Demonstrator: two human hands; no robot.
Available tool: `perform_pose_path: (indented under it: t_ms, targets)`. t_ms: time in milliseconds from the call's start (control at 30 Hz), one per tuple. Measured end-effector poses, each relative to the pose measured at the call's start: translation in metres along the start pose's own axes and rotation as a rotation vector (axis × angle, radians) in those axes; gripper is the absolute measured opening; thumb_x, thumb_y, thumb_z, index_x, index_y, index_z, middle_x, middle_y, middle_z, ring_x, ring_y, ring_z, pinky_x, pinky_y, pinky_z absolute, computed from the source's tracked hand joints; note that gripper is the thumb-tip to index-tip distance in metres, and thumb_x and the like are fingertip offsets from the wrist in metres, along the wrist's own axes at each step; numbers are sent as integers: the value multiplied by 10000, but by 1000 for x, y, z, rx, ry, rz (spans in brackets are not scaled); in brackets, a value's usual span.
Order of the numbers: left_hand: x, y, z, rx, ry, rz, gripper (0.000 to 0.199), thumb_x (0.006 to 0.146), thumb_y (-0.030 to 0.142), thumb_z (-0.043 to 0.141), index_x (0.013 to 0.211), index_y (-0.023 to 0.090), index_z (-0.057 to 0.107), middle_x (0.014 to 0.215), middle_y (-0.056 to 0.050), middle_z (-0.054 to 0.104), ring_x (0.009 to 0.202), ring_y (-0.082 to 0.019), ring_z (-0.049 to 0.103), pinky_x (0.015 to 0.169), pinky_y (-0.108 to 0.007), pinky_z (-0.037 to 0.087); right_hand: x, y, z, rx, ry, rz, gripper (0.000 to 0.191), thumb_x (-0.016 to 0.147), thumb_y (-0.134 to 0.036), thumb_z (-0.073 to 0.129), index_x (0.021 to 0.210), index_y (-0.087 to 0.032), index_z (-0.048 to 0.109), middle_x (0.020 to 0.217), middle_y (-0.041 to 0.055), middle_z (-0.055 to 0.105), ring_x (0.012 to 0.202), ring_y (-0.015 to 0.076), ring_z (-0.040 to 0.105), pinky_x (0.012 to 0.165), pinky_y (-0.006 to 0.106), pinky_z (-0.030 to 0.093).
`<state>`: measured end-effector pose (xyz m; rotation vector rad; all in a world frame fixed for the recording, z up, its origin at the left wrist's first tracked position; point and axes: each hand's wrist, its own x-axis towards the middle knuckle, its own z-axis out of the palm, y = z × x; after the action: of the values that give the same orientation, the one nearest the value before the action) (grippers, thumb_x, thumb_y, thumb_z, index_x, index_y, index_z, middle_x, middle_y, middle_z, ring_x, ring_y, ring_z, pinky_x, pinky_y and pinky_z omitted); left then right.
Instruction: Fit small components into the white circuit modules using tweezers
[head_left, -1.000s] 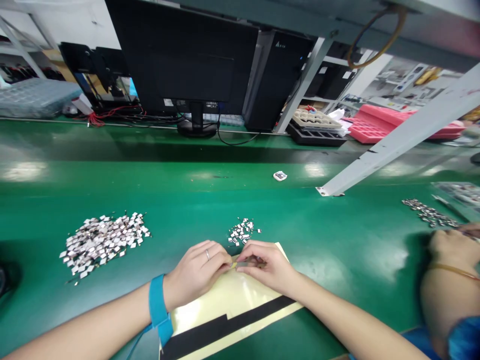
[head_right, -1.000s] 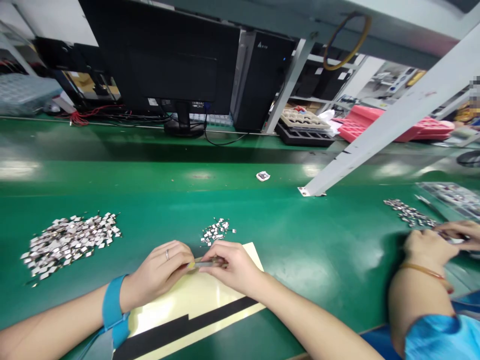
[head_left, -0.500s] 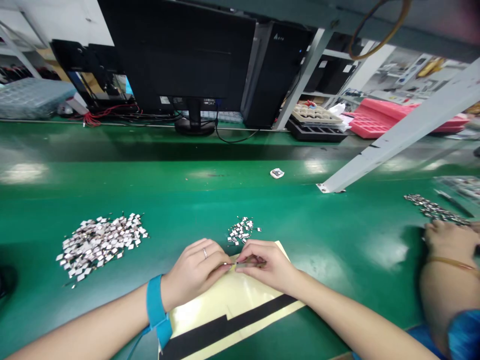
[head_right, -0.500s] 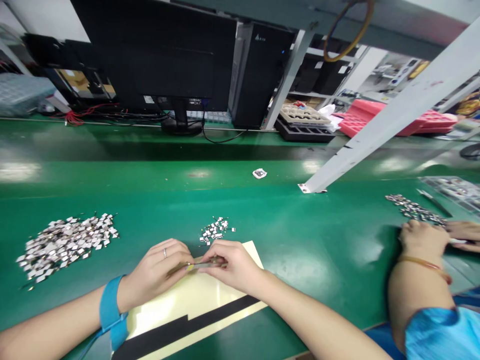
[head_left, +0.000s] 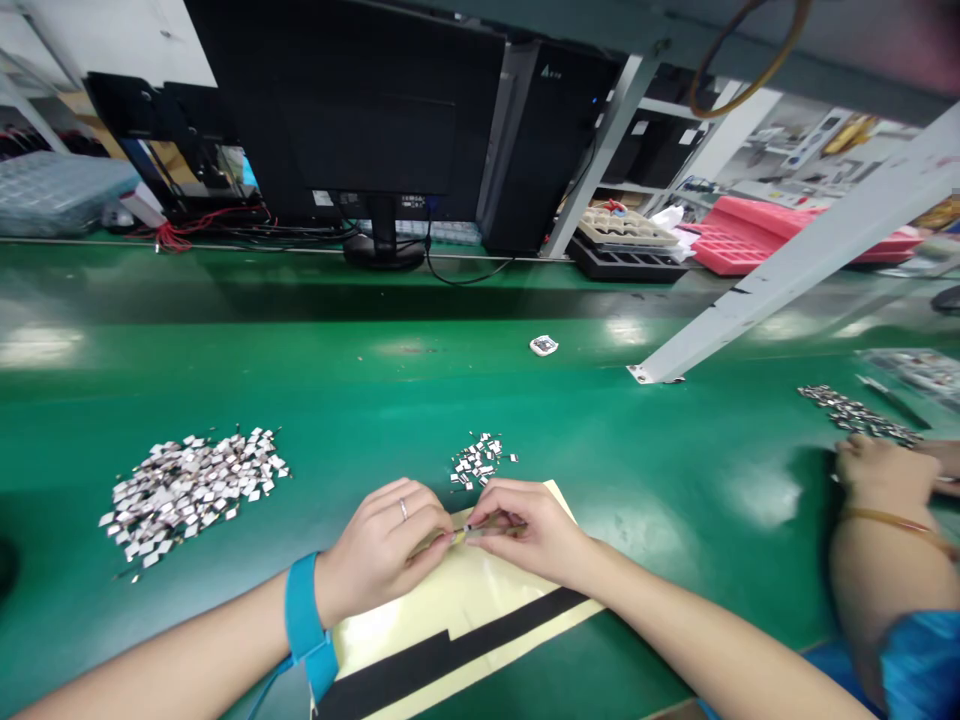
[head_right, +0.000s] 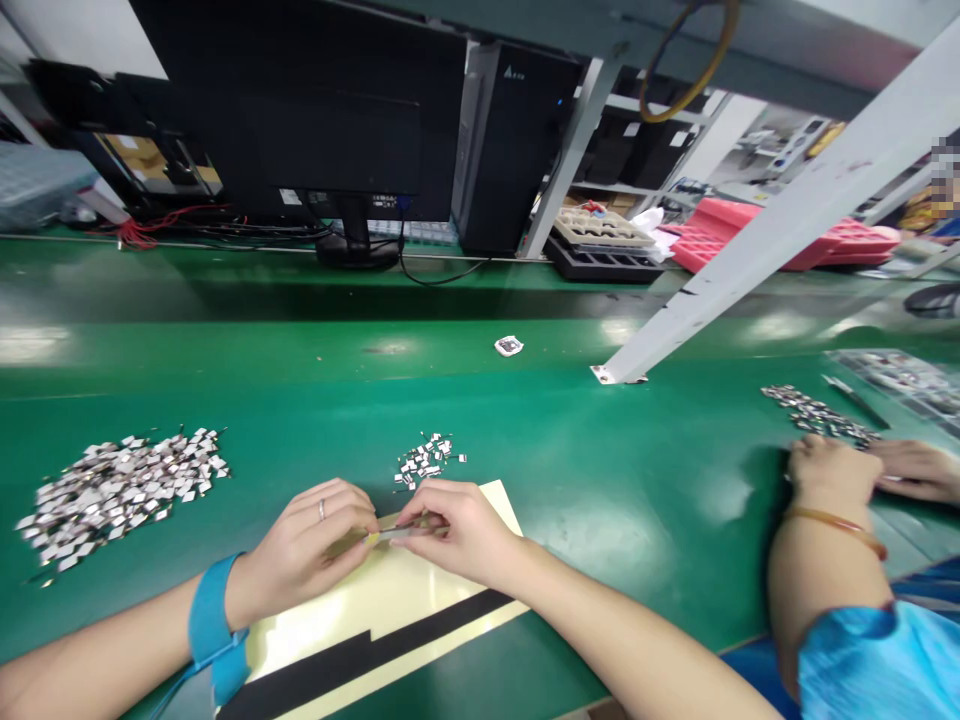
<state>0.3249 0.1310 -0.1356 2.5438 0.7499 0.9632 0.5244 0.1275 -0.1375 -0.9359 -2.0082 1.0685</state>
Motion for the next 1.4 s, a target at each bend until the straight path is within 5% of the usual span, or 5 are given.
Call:
perform_pose_path:
  t_ms: [1100,1267,1400]
  targets:
    - [-3,-6,6,70,-72,-39,164,853,223,449,748,149,552,689,-34,560,657,-141,488,590,-257,376,0,-1,6,-92,-7,-125,120,792,-242,583,769,-124,589,692,35,545,597,107,504,498,181,377]
    - [-2,-5,6,-9,-50,-22,134,846,170,455,750,144,545,691,-31,581,656,-134,498,604,-253,390,0,-6,3,30,-47,-87,151,774,-277,623,782,-128,606,702,37,554,605,110,511,508,183,378]
    - [-2,-5,5,-31,-18,-50,85,829,144,481,778,151,550,720,-26,602,676,-136,517,629,-260,403,2,-10,-5,50,38,-74,182,788,-287,598,720,-119,596,644,32,519,559,110,475,470,197,329]
